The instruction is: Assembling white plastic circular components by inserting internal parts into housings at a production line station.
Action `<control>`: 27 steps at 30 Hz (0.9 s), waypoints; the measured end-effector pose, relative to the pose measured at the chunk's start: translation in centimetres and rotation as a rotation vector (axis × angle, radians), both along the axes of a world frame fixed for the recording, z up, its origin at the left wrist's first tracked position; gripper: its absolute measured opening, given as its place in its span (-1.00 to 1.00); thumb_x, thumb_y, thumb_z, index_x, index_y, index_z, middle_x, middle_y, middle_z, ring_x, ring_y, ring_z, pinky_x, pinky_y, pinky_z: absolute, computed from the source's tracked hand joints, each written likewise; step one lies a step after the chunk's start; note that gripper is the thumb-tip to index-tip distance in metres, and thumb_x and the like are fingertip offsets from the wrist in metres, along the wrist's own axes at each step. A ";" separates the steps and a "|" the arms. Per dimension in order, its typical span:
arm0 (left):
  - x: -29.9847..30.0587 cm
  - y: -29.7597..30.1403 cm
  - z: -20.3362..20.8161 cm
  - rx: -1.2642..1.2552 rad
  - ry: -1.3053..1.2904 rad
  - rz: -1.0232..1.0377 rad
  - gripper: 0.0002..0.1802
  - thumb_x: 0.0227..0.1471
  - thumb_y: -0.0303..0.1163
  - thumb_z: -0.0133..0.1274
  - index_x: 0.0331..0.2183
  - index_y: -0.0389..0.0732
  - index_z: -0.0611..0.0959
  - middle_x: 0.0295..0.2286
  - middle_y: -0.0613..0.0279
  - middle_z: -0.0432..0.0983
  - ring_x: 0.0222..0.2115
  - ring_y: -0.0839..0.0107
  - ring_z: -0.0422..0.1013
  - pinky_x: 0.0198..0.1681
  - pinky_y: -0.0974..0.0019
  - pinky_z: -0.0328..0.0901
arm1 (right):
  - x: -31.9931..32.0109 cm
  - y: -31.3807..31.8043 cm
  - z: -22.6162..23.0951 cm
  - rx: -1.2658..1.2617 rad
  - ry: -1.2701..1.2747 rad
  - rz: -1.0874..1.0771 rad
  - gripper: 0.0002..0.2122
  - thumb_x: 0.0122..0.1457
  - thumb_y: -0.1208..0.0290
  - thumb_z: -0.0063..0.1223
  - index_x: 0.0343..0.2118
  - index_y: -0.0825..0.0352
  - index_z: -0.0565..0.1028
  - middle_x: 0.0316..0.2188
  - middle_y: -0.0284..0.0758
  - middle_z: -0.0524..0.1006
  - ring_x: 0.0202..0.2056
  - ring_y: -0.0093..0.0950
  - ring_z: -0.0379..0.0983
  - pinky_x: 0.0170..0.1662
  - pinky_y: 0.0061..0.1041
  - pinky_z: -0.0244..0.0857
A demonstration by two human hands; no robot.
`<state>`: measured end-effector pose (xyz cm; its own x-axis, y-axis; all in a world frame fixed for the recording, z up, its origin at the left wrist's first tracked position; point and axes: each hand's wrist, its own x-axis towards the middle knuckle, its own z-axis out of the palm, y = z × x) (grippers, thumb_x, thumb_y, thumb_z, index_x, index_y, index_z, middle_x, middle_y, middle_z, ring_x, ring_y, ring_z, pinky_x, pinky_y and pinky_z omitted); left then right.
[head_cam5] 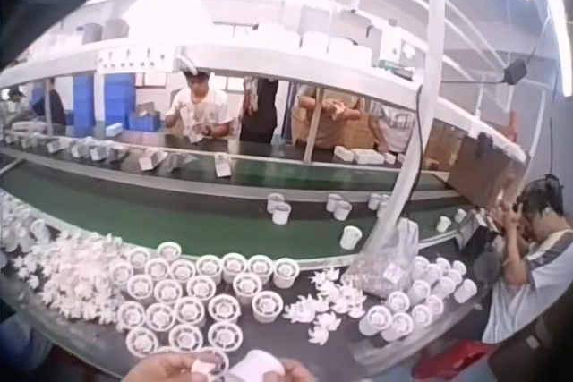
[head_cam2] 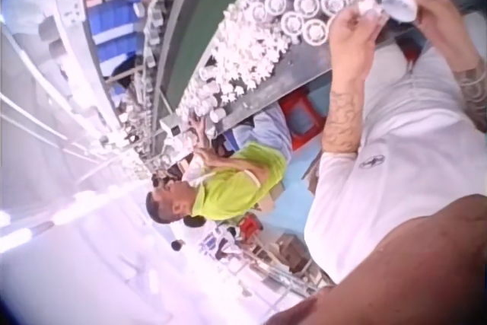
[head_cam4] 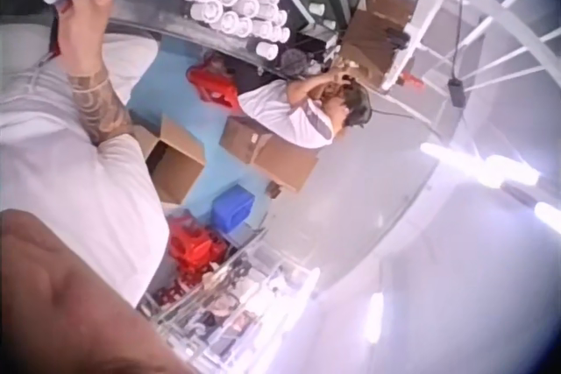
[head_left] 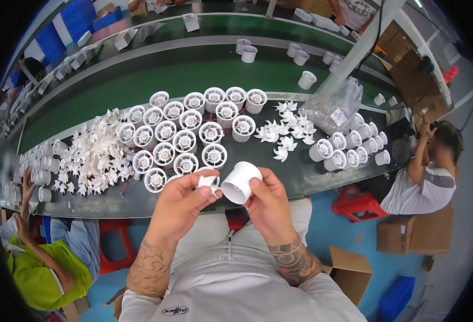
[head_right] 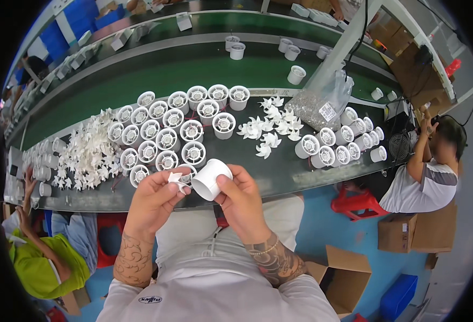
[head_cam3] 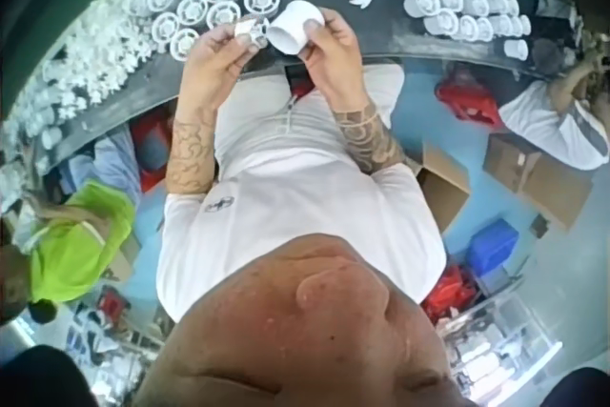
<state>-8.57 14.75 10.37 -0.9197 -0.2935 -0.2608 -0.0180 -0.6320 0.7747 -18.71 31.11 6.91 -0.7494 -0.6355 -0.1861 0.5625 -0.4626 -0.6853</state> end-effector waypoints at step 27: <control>0.6 2.3 -0.6 -1.324 0.398 0.217 -0.78 -0.30 -0.61 0.32 -0.45 -0.31 0.67 -0.18 0.04 0.57 -0.24 0.18 0.50 -0.26 0.28 0.41 | 1.5 0.9 1.3 -0.027 0.088 0.082 -0.66 0.25 0.28 0.03 -0.03 0.39 0.35 -0.05 -0.15 0.47 -0.07 -0.37 0.46 0.00 -0.37 0.39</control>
